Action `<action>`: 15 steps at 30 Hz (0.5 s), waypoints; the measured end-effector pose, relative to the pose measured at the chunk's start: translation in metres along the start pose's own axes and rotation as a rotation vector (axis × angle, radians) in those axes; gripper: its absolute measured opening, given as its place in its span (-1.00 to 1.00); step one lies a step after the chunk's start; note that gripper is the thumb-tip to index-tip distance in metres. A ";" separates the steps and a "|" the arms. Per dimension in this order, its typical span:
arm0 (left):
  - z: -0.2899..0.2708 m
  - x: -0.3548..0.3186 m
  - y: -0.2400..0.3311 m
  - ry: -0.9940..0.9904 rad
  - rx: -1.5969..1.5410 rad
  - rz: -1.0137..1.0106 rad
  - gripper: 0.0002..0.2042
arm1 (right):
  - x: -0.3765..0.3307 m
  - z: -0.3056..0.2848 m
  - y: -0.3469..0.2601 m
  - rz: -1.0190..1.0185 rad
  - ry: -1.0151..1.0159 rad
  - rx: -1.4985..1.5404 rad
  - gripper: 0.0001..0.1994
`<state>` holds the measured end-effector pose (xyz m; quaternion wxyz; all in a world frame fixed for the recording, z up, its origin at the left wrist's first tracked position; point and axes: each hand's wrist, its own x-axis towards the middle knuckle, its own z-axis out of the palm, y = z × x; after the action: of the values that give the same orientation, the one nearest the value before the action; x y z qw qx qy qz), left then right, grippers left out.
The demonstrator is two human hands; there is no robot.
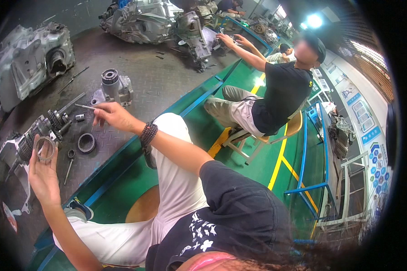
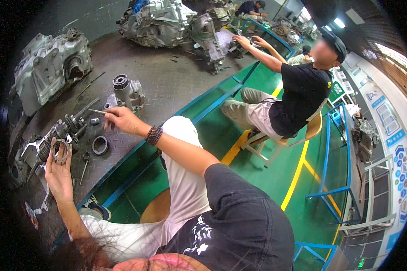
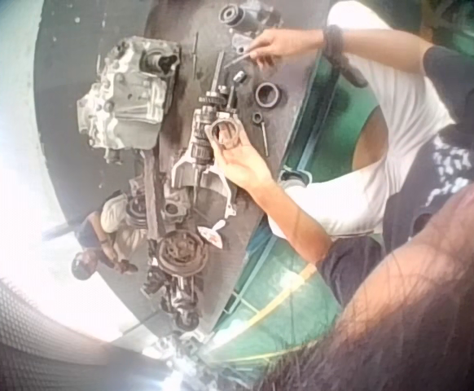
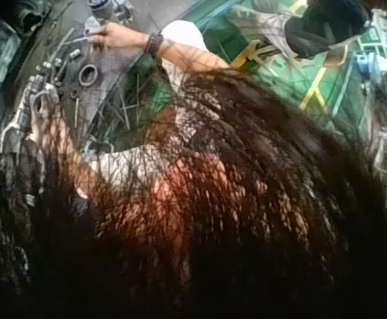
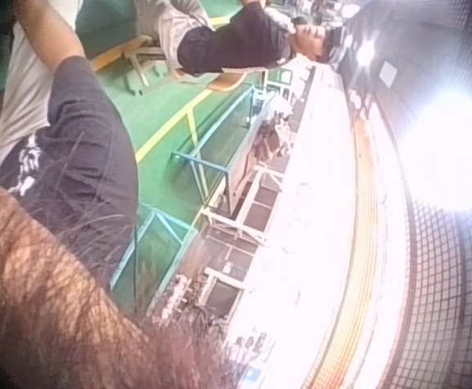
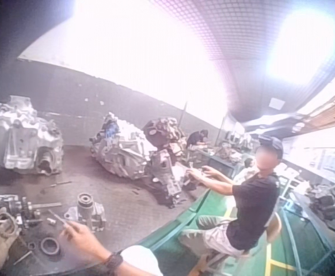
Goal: The person assembles transmission components on a workbench by placing a bearing onto a housing, inserting a pin into a gear assembly, and fitting various metal rings and shafts together.
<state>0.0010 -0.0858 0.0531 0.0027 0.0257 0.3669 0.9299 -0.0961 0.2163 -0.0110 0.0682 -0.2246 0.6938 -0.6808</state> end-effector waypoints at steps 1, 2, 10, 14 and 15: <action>0.000 0.000 -0.001 -0.003 -0.005 -0.003 -0.53 | -0.001 -0.003 -0.004 -0.086 0.066 -0.015 -0.67; -0.001 0.000 -0.002 -0.013 -0.003 -0.014 -0.53 | -0.001 -0.006 -0.003 -0.125 0.080 0.037 -0.68; 0.003 -0.004 -0.002 -0.008 -0.009 -0.006 -0.53 | -0.006 -0.034 -0.044 -0.175 0.211 0.048 -0.79; 0.004 -0.006 0.001 0.012 -0.016 -0.007 -0.51 | 0.007 -0.055 -0.061 -0.258 0.168 0.141 -0.80; 0.001 -0.009 0.006 0.017 -0.004 -0.009 -0.51 | 0.015 -0.056 -0.067 -0.297 0.174 0.066 -0.79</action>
<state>0.0099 -0.0895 0.0571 0.0038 0.0159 0.3651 0.9308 -0.1175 0.2632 0.0616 -0.0860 -0.2627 0.6334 -0.7228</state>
